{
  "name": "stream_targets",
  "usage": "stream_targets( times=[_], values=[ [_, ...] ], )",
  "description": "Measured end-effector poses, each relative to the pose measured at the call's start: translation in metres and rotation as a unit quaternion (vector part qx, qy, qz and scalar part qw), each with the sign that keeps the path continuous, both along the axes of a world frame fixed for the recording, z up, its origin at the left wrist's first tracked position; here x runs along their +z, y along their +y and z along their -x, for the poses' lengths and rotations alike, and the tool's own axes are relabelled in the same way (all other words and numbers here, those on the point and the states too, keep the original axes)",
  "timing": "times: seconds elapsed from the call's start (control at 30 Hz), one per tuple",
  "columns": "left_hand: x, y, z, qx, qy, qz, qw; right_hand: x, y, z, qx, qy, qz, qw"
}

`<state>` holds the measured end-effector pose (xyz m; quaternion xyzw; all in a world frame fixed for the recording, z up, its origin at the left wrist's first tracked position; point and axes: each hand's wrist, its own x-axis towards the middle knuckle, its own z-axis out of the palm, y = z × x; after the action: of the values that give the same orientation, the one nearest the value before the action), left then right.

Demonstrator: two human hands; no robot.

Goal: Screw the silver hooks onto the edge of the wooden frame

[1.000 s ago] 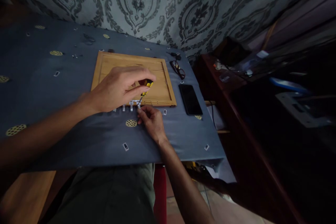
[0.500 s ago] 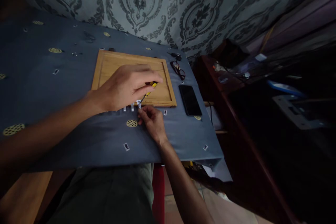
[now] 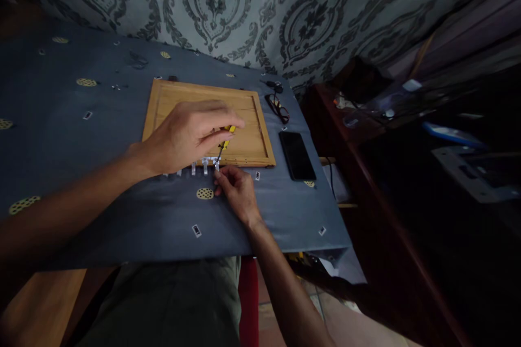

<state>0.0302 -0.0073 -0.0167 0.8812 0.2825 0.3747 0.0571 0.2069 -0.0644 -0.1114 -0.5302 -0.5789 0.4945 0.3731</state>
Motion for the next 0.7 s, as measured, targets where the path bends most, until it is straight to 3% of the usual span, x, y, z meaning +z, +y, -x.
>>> stream_targets(
  times=[0.23, 0.5, 0.7],
  values=[
    [-0.0011, -0.0051, -0.0002, -0.001, -0.002, -0.023, 1.000, -0.0030, -0.0006, -0.0001, -0.014, 0.007, 0.003, 1.000],
    [-0.0072, -0.0072, -0.0057, 0.001, -0.074, -0.042, 0.996, -0.0035, 0.0003, -0.0005, -0.003, 0.018, 0.001, 1.000],
    [-0.0027, -0.0105, -0.0037, -0.029, -0.047, -0.018, 0.998, -0.0055, 0.0003, -0.0013, 0.006, 0.025, -0.004, 1.000]
  ],
)
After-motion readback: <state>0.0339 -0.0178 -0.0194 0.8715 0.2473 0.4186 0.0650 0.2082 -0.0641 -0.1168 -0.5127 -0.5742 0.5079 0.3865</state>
